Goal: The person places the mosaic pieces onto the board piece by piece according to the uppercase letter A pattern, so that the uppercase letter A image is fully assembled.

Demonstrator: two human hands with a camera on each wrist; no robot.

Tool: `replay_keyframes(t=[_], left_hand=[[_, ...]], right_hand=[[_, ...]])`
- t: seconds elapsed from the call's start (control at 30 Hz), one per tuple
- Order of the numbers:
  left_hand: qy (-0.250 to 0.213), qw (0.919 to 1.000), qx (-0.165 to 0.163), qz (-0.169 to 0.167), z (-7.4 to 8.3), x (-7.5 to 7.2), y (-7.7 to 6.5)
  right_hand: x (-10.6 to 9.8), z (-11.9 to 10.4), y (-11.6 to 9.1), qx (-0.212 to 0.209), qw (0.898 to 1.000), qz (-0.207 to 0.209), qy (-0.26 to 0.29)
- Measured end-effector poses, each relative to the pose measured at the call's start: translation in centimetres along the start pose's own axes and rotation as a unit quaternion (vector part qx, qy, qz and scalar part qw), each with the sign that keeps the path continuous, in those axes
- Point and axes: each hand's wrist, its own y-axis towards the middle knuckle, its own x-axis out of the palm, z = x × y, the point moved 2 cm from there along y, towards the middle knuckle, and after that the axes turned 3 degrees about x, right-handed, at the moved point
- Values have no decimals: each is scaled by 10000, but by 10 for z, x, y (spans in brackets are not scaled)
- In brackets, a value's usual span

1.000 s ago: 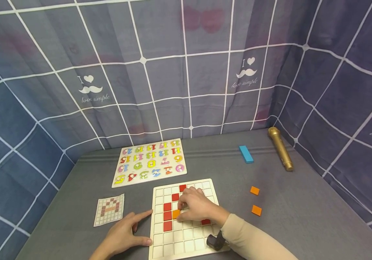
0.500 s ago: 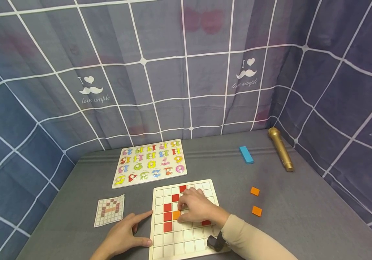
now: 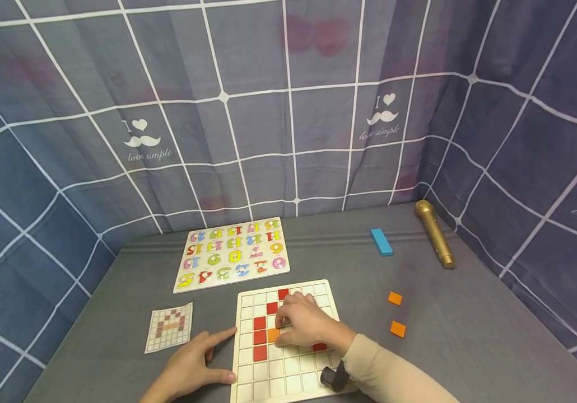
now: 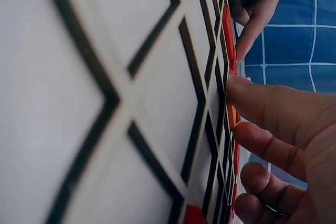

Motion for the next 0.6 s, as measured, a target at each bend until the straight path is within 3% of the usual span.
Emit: replay_keyframes(t=[0.27, 0.47, 0.6], left_hand=[[79, 10000, 48, 18, 0, 1, 1], [43, 10000, 58, -10, -1, -1, 0], [42, 10000, 47, -29, -1, -1, 0]], right_hand=[[-15, 27, -15, 176, 9989, 420, 110], [-43, 69, -48, 571, 9942, 913, -51], [-58, 97, -76, 1090, 9866, 1177, -301]])
